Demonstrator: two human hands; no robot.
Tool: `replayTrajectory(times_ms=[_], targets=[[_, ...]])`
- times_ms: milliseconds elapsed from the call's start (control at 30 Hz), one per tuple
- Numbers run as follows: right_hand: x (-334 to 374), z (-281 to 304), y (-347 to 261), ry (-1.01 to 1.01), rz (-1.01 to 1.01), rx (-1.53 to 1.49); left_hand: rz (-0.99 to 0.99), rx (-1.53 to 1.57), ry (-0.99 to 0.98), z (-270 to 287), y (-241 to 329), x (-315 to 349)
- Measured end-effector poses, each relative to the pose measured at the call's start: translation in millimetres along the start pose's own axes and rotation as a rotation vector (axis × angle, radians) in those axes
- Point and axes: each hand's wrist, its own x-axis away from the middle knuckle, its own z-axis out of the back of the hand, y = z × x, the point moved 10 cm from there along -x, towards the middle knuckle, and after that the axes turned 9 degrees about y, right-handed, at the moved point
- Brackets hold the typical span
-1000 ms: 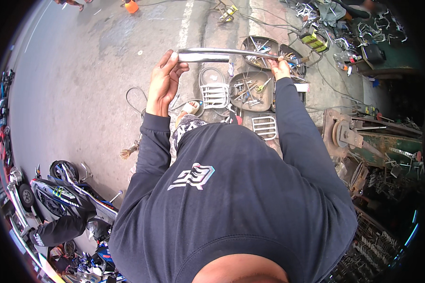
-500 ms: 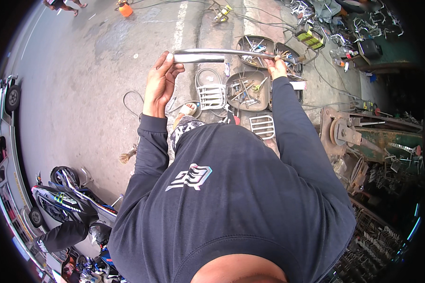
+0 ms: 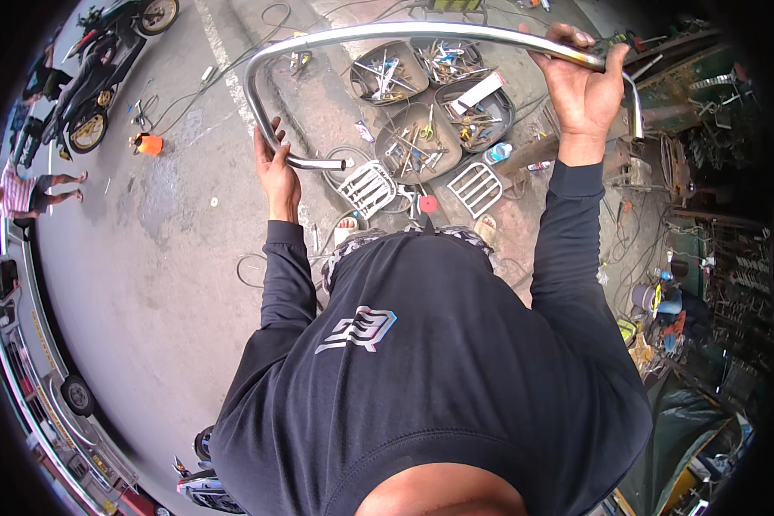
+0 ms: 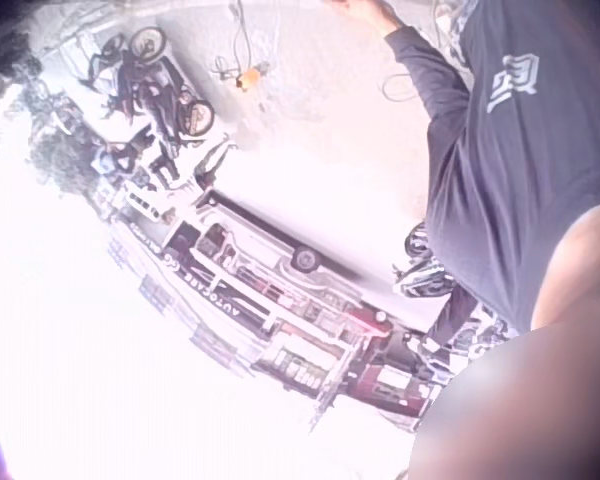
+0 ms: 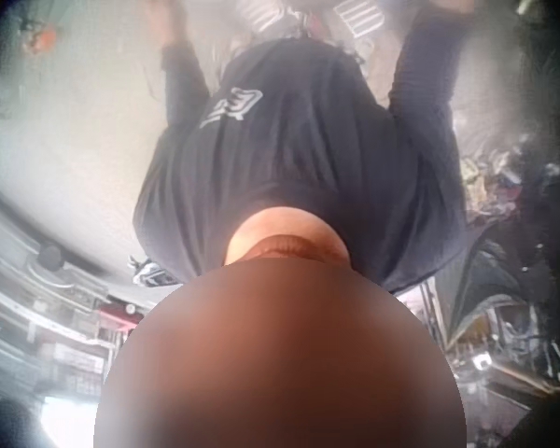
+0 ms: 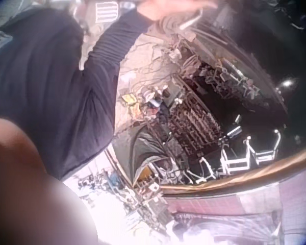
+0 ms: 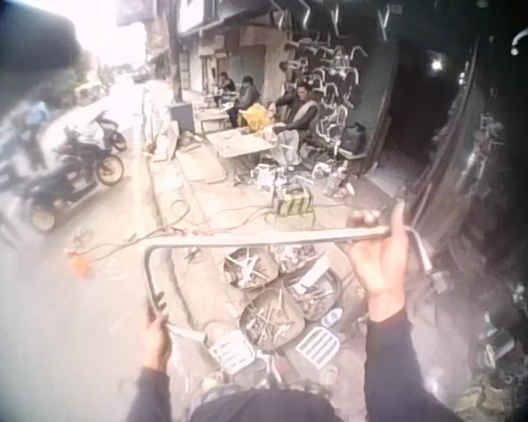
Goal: The person uses a manual tube bender to shape a metal tube into a curved form. They repeatedly clamp, bend, and release the tube, then measure the resulting curve with a tape measure to check dimensions.
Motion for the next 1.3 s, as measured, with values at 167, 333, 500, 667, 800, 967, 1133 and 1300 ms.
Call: replayTrajectory(times_ms=[167, 333, 500, 667, 800, 967, 1133, 1300], targets=[[131, 90, -78, 0.338, 0.520, -0.097, 0.599, 0.072, 0.010, -67, -111, -9], [253, 223, -120, 0.706, 0.731, -0.007, 0.834, -0.151, -0.446, -137, -163, 51], [306, 312, -152, 0.838, 0.775, -0.073, 0.668, -0.489, -0.503, -151, -182, 75], [316, 347, -155, 0.909, 0.742, -0.149, 0.543, -0.576, -0.495, -160, -179, 80], [314, 354, -154, 0.938, 0.749, -0.132, 0.553, -0.605, -0.425, -153, -179, 76], [313, 357, -155, 0.961, 0.751, -0.126, 0.542, -0.621, -0.440, -149, -176, 74], [316, 353, -157, 0.965, 0.743, -0.121, 0.563, -0.594, -0.444, -150, -169, 82], [317, 350, -158, 0.952, 0.741, -0.124, 0.562, -0.588, -0.438, -149, -163, 86]])
